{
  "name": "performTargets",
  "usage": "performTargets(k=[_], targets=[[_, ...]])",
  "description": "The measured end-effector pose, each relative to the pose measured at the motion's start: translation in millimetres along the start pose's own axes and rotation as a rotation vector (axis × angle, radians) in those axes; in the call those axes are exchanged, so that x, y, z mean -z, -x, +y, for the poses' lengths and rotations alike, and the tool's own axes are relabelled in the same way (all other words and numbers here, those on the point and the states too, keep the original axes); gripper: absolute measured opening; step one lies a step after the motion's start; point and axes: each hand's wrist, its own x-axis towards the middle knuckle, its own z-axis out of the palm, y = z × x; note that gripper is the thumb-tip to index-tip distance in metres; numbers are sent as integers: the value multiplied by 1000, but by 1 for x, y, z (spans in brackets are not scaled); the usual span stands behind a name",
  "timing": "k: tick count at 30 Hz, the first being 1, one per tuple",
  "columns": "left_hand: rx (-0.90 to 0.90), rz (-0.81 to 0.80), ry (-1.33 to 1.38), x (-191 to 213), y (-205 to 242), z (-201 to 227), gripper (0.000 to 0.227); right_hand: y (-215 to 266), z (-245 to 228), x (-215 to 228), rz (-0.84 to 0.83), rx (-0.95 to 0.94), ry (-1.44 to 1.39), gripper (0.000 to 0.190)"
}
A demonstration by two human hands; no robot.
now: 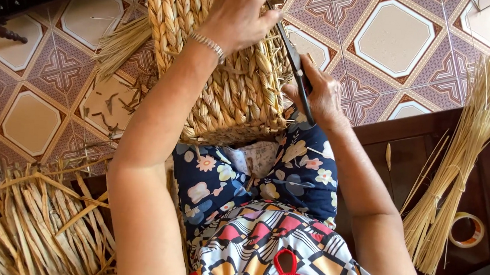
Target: The person trims excess plant fibers from the edges of a woven basket using scissors, then weaves and tucks plant fiber strips along the basket's rim and handles by hand.
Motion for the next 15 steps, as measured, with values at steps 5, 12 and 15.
performTargets(k=[5, 12, 15], targets=[[262, -292, 93, -7, -17, -12, 13, -21, 16, 18, -95, -5, -53, 74], [532, -500, 223, -28, -1, -83, 28, -51, 29, 36, -305, -55, -172, 68], [482, -427, 254, -32, 12, -94, 25, -50, 26, 32, -296, 10, -156, 64]])
